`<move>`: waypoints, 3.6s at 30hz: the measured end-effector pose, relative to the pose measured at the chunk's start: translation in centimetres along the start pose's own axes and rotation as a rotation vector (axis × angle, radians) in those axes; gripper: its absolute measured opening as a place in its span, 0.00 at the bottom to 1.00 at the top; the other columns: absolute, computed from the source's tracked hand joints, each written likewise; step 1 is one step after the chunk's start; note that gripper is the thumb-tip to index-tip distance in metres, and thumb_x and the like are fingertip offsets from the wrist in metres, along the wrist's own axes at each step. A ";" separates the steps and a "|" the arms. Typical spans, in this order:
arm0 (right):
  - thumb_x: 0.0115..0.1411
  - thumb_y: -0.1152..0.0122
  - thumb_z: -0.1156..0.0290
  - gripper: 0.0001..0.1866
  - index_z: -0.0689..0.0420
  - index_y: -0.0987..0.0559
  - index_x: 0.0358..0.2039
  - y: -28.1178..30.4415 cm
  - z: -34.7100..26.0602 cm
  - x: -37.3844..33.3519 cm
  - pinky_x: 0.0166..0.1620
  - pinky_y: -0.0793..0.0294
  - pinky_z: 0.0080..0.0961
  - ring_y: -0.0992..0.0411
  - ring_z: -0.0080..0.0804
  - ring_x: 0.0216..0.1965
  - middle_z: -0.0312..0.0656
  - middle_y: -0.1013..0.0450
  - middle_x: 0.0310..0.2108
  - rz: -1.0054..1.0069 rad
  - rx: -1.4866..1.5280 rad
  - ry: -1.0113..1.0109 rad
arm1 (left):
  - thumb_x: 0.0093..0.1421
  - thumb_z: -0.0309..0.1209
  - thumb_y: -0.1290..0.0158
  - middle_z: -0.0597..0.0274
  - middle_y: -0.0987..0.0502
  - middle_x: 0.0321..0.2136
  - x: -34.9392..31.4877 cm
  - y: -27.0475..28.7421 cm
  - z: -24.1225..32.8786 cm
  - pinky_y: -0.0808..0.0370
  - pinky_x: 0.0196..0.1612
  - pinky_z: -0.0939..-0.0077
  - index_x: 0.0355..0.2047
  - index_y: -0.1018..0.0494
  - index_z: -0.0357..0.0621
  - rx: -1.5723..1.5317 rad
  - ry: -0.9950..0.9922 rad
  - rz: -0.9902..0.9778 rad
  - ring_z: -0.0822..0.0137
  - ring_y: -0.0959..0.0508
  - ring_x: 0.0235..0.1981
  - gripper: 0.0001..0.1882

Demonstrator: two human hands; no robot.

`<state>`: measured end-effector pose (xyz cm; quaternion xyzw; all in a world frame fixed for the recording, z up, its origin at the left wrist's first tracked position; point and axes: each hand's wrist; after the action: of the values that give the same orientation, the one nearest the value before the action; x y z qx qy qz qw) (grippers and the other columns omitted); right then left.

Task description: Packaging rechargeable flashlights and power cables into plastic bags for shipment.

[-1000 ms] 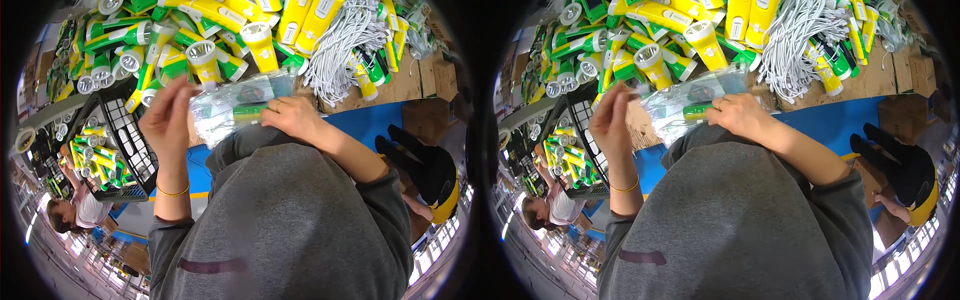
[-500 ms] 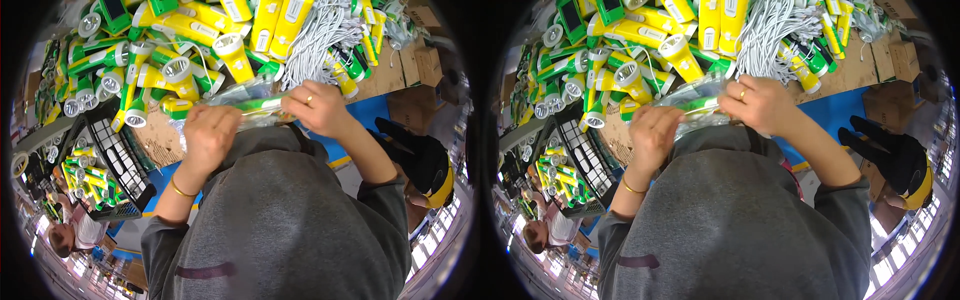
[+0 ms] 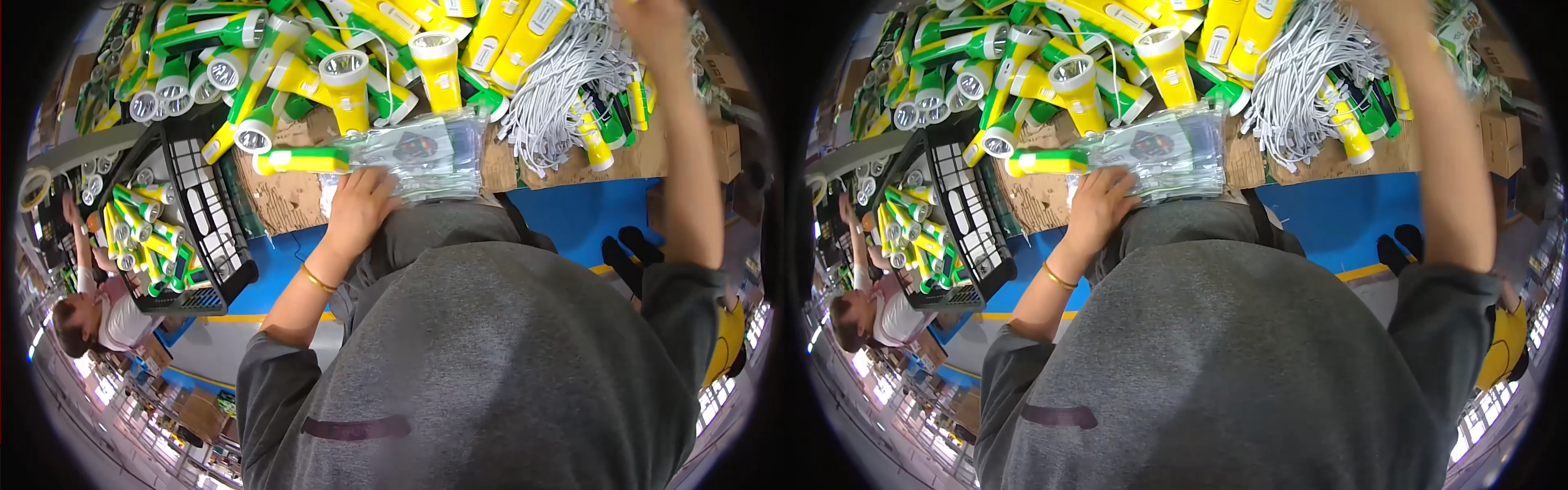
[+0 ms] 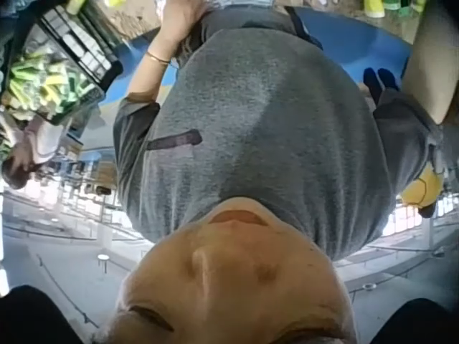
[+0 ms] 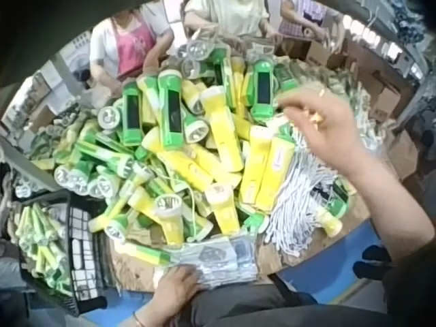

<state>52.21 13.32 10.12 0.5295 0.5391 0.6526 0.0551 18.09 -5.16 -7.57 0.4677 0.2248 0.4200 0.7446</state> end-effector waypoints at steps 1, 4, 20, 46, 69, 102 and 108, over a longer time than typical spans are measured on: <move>0.56 0.38 0.75 0.10 0.57 0.20 0.40 -3.9 -3.9 -2.6 0.39 0.26 0.30 0.25 0.37 0.35 0.44 0.23 0.37 -0.216 0.233 -0.139 | 0.50 0.31 0.39 0.57 0.26 0.40 -0.9 -0.2 -0.4 0.30 0.46 0.64 0.41 0.25 0.43 -0.012 0.042 0.006 0.57 0.27 0.45 0.17; 0.52 0.35 0.72 0.08 0.55 0.20 0.34 -10.5 -12.7 -11.4 0.38 0.25 0.36 0.25 0.42 0.37 0.42 0.24 0.34 -0.587 0.651 -0.114 | 0.50 0.30 0.37 0.56 0.26 0.42 -0.6 -0.5 -1.8 0.29 0.48 0.63 0.41 0.23 0.41 -0.338 0.115 -0.019 0.52 0.27 0.44 0.17; 0.49 0.37 0.76 0.12 0.55 0.21 0.36 -14.2 -17.2 -18.8 0.36 0.23 0.33 0.25 0.42 0.35 0.41 0.27 0.35 -0.390 0.487 -0.377 | 0.46 0.25 0.42 0.50 0.32 0.52 -6.0 5.9 -12.4 0.39 0.58 0.50 0.56 0.32 0.47 0.441 0.129 0.129 0.47 0.32 0.52 0.33; 0.43 0.33 0.77 0.14 0.54 0.22 0.33 -12.6 -16.6 -14.2 0.38 0.29 0.34 0.30 0.37 0.36 0.36 0.29 0.29 -0.366 0.322 -0.070 | 0.51 0.27 0.43 0.63 0.25 0.35 1.4 -0.5 -0.8 0.30 0.32 0.68 0.33 0.23 0.48 -0.028 -0.003 0.108 0.62 0.24 0.32 0.08; 0.57 0.36 0.76 0.06 0.60 0.19 0.37 -3.5 -13.7 -14.4 0.36 0.26 0.18 0.25 0.22 0.31 0.36 0.22 0.31 -0.518 0.936 -0.971 | 0.51 0.19 0.42 0.60 0.21 0.37 -1.4 4.4 -0.6 0.26 0.44 0.67 0.28 0.21 0.44 -0.025 0.329 0.199 0.58 0.22 0.39 0.06; 0.53 0.36 0.67 0.13 0.60 0.22 0.37 -11.6 -15.4 -9.4 0.38 0.24 0.34 0.23 0.39 0.35 0.48 0.24 0.30 -0.963 0.629 -0.177 | 0.47 0.12 0.55 0.38 0.35 0.58 -0.2 3.6 3.4 0.26 0.53 0.63 0.58 0.38 0.27 -0.394 0.293 0.046 0.42 0.28 0.53 0.33; 0.59 0.44 0.74 0.09 0.61 0.22 0.39 -19.7 -11.5 -5.1 0.27 0.25 0.21 0.24 0.25 0.24 0.41 0.23 0.29 -0.558 0.679 -0.819 | 0.53 0.15 0.53 0.43 0.31 0.56 -0.2 3.9 2.3 0.27 0.53 0.61 0.55 0.33 0.36 -0.404 0.324 0.138 0.45 0.27 0.53 0.27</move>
<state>35.99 10.74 -6.48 0.5644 0.7709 0.1477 0.2555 17.99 -5.67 -3.09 0.2504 0.2202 0.5754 0.7468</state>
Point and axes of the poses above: each hand's wrist, its own x-axis towards the middle knuckle, its own y-axis out of the back of the hand, z = x × y
